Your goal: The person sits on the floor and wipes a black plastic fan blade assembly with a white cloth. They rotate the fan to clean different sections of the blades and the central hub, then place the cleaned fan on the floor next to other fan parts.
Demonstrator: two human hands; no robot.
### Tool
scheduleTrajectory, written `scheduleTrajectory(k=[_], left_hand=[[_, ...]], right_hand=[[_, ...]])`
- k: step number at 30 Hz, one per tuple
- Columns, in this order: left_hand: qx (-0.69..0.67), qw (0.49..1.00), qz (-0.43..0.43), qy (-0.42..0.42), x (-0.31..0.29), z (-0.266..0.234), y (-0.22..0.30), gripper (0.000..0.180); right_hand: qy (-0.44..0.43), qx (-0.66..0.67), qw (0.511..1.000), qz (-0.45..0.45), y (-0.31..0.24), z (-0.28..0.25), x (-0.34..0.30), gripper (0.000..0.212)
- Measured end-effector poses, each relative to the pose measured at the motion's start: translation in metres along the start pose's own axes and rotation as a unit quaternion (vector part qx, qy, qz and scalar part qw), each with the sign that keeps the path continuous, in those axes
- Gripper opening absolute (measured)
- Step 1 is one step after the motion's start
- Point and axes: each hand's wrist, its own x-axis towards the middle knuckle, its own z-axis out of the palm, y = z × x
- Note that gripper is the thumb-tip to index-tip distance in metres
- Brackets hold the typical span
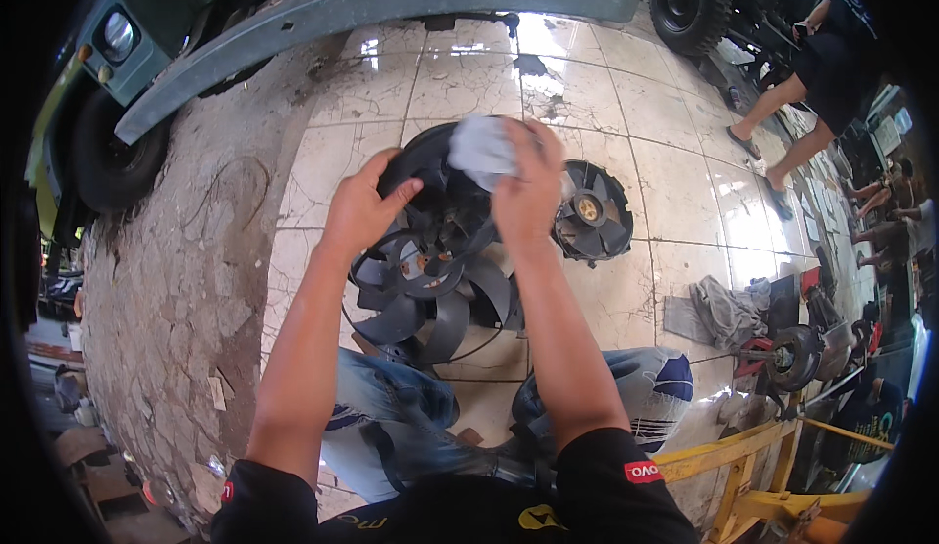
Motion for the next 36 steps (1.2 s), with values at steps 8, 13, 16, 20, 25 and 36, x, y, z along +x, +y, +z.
scheduleTrajectory(k=[8,13,16,20,25,36], left_hand=[[-0.066,0.997,-0.022,-0.042,-0.010,-0.002,0.001,0.036],[-0.129,0.991,-0.017,-0.038,-0.010,-0.008,-0.001,0.030],[-0.045,0.997,-0.007,-0.069,-0.016,-0.013,-0.009,0.030],[-0.105,0.993,0.015,-0.055,-0.017,-0.003,-0.013,0.034],[-0.144,0.986,0.036,-0.079,-0.008,-0.004,-0.019,0.031],[-0.157,0.981,-0.007,0.117,0.001,0.006,-0.052,0.065]], right_hand=[[-0.079,0.012,0.977,-0.197,-0.007,0.038,-0.001,0.038],[-0.038,0.072,0.994,-0.068,0.047,0.030,0.020,0.026],[-0.118,0.025,0.959,-0.257,-0.028,0.038,0.017,0.019],[-0.093,-0.176,0.954,-0.225,0.009,0.031,0.010,0.015],[-0.180,-0.051,0.979,-0.077,0.067,-0.004,0.029,0.019],[-0.319,-0.069,0.940,0.101,-0.038,-0.039,0.026,0.031]])
